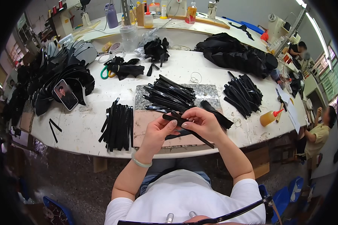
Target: The person assembles straps by taking plastic stiffener strips, placing them onto fabric pieces, and folding the fabric over them by hand.
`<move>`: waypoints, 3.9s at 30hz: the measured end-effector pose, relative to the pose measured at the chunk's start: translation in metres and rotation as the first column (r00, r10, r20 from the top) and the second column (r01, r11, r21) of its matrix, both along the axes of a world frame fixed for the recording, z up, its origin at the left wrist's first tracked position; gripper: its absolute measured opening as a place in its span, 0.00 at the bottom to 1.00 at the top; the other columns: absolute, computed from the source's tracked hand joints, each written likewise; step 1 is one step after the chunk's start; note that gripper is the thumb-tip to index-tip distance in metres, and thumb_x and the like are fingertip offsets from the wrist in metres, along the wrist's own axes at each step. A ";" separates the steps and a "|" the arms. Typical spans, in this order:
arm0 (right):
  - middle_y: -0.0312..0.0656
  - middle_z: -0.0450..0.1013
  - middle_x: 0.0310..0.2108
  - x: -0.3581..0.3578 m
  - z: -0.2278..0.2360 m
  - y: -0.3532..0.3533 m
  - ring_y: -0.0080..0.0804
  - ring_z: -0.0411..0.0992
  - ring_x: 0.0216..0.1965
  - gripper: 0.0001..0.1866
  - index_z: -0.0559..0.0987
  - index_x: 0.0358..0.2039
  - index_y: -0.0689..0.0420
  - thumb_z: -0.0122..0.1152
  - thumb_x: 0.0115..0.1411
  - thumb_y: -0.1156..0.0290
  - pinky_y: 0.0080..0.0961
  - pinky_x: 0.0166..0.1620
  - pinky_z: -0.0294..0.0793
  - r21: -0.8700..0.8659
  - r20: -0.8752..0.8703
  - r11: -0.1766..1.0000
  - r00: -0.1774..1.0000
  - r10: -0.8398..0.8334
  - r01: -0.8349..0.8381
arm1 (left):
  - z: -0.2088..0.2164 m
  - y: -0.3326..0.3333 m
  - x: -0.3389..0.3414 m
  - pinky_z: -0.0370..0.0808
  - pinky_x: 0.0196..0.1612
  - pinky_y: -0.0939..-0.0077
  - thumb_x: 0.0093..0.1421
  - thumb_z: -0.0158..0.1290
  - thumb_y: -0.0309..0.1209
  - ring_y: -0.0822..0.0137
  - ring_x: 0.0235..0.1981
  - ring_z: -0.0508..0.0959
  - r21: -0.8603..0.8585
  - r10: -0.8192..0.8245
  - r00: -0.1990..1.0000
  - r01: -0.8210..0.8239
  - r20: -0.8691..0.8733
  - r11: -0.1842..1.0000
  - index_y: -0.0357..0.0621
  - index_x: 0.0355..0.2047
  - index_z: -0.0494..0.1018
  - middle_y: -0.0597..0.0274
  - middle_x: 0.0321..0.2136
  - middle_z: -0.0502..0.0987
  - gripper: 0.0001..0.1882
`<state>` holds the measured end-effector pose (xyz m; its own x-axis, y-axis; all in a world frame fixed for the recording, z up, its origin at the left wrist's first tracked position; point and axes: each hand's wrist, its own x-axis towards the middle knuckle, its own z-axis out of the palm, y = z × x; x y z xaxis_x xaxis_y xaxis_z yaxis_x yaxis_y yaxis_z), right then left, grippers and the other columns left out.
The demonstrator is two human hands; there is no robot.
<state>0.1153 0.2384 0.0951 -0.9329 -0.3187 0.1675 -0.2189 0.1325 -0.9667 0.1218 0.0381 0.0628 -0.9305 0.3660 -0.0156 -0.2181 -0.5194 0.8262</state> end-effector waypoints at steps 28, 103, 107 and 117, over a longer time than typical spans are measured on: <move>0.41 0.74 0.39 -0.043 -0.025 -0.057 0.34 0.76 0.36 0.07 0.80 0.35 0.60 0.63 0.54 0.81 0.24 0.36 0.77 0.262 -0.271 0.961 0.950 0.156 -0.083 | -0.030 -0.046 0.069 0.82 0.39 0.79 0.59 0.58 0.20 0.74 0.36 0.80 -0.246 0.153 0.956 -0.090 0.251 0.965 0.34 0.52 0.68 0.61 0.36 0.77 0.21; 0.45 0.75 0.29 0.006 0.003 0.008 0.47 0.74 0.36 0.09 0.76 0.31 0.59 0.62 0.56 0.67 0.39 0.39 0.73 0.754 -0.093 0.656 0.983 0.160 -0.036 | -0.032 -0.020 0.005 0.60 0.44 0.65 0.53 0.61 0.31 0.65 0.43 0.71 -0.708 -0.352 0.614 -0.607 -0.706 0.361 0.47 0.38 0.79 0.71 0.32 0.76 0.12; 0.42 0.73 0.30 0.015 -0.008 0.001 0.43 0.73 0.36 0.08 0.76 0.31 0.58 0.65 0.52 0.71 0.36 0.40 0.72 0.625 -0.464 0.768 0.857 0.224 0.137 | -0.013 -0.014 0.008 0.59 0.40 0.67 0.51 0.63 0.33 0.67 0.33 0.74 -0.624 -0.348 0.518 -0.666 -0.781 0.409 0.48 0.30 0.78 0.72 0.24 0.76 0.07; 0.31 0.76 0.27 -0.021 0.005 0.125 0.15 0.71 0.27 0.08 0.82 0.39 0.60 0.64 0.60 0.73 0.15 0.30 0.70 0.322 -0.318 0.822 0.871 -0.374 0.470 | -0.010 -0.052 -0.008 0.66 0.35 0.68 0.54 0.61 0.30 0.64 0.27 0.76 -0.646 -0.063 0.688 -0.641 -0.723 0.414 0.44 0.33 0.80 0.64 0.24 0.78 0.06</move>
<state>0.0947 0.3630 0.1000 -0.9390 0.0152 0.3437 -0.2646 0.6064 -0.7499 0.1136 -0.0140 0.0524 -0.8804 0.1957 0.4319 0.4634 0.5489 0.6957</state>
